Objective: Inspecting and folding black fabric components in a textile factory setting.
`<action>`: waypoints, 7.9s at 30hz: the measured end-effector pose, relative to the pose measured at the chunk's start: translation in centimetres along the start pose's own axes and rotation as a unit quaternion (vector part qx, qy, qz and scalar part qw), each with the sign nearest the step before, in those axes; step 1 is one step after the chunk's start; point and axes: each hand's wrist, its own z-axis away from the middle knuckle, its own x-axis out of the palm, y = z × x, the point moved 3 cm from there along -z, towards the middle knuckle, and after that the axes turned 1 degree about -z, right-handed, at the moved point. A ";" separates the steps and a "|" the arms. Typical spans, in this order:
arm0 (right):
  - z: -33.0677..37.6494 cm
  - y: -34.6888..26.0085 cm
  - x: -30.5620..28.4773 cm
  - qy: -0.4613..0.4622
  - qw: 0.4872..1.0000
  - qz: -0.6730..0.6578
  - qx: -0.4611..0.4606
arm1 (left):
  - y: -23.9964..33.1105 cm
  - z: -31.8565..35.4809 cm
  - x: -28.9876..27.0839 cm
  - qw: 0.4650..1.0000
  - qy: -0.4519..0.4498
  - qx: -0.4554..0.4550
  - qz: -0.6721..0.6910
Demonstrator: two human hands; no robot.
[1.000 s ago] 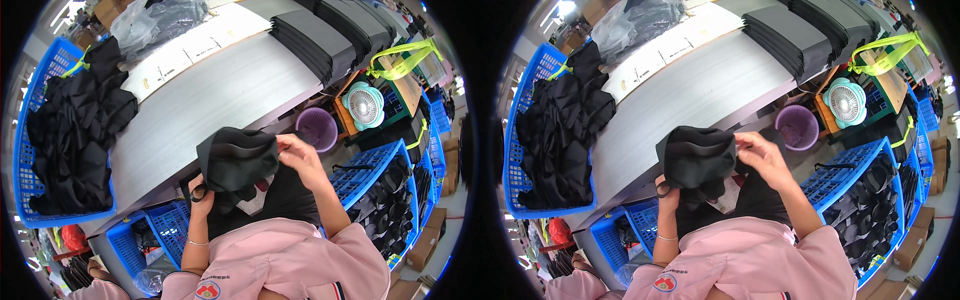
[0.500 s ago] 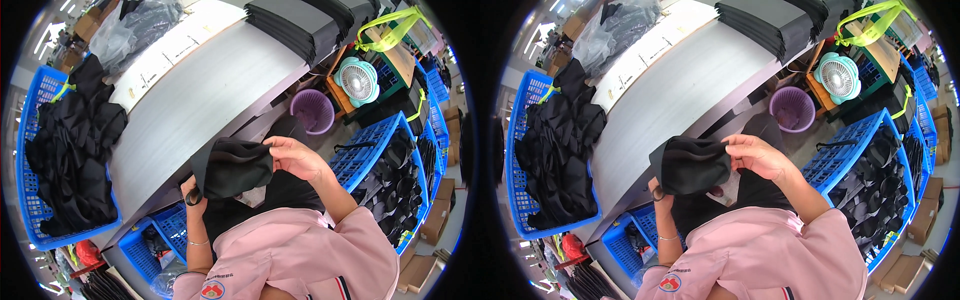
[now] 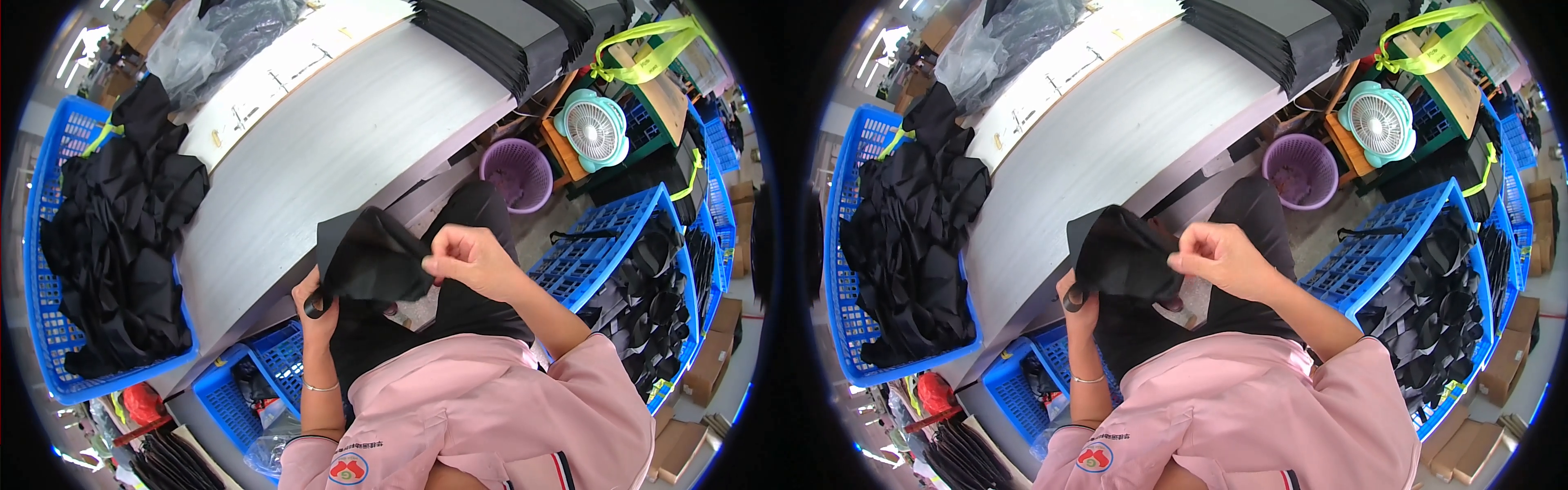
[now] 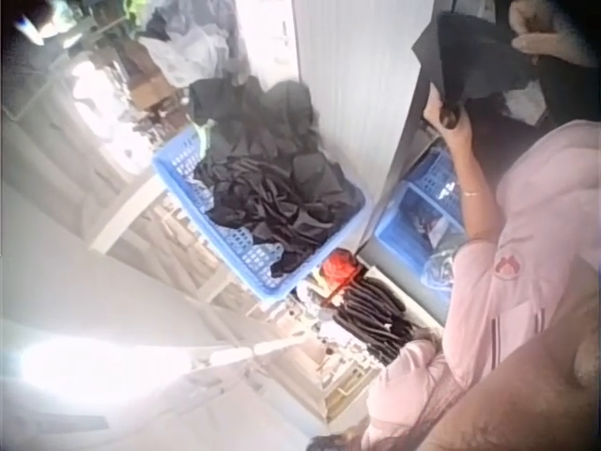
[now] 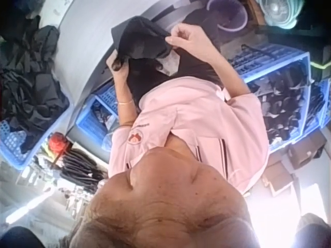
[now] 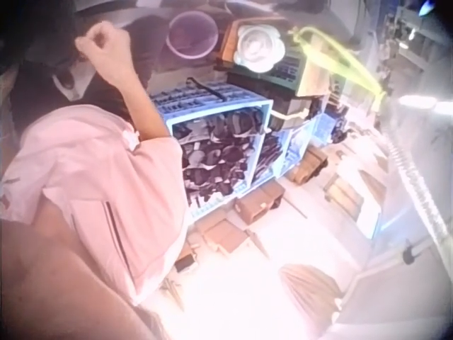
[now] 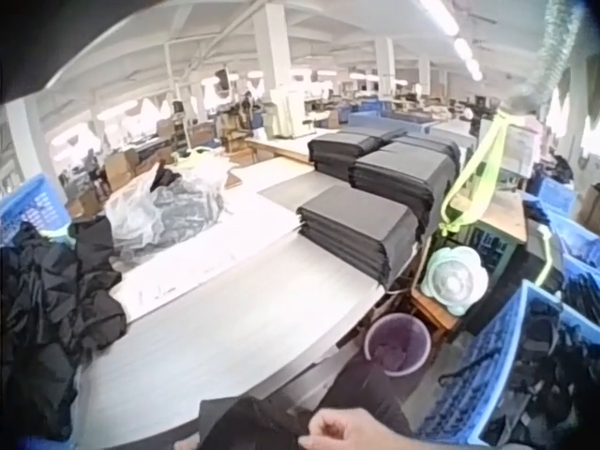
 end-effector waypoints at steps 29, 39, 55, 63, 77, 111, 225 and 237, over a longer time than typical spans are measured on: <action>-14.2 -7.0 0.7 0.064 0.916 0.339 -0.205 | 1.1 -3.9 -2.6 0.967 -0.037 -0.151 0.202; -17.7 -5.3 0.6 -0.070 0.959 0.268 0.060 | 0.6 -5.4 -3.6 0.976 -0.066 -0.119 0.170; -24.4 -2.4 -6.4 0.126 0.978 0.162 0.020 | -3.1 3.7 0.2 0.807 0.104 -0.278 0.511; -24.1 -2.3 -6.2 0.137 0.981 0.138 -0.007 | -3.4 1.2 2.3 0.785 0.119 -0.277 0.541; -23.3 -2.7 -5.7 0.080 0.986 0.147 -0.015 | -3.4 -0.8 2.2 0.778 0.103 -0.303 0.541; -24.2 -2.7 -2.6 0.251 0.800 0.536 -0.099 | -2.9 3.6 4.9 0.831 0.063 -0.255 0.490; -13.4 -6.2 11.2 -0.008 0.758 0.447 -0.475 | 5.3 -1.5 -0.2 0.903 0.426 0.055 -0.004; -4.8 -0.1 10.7 0.094 0.807 0.399 -0.424 | 6.2 -6.5 0.9 0.953 0.208 0.206 0.075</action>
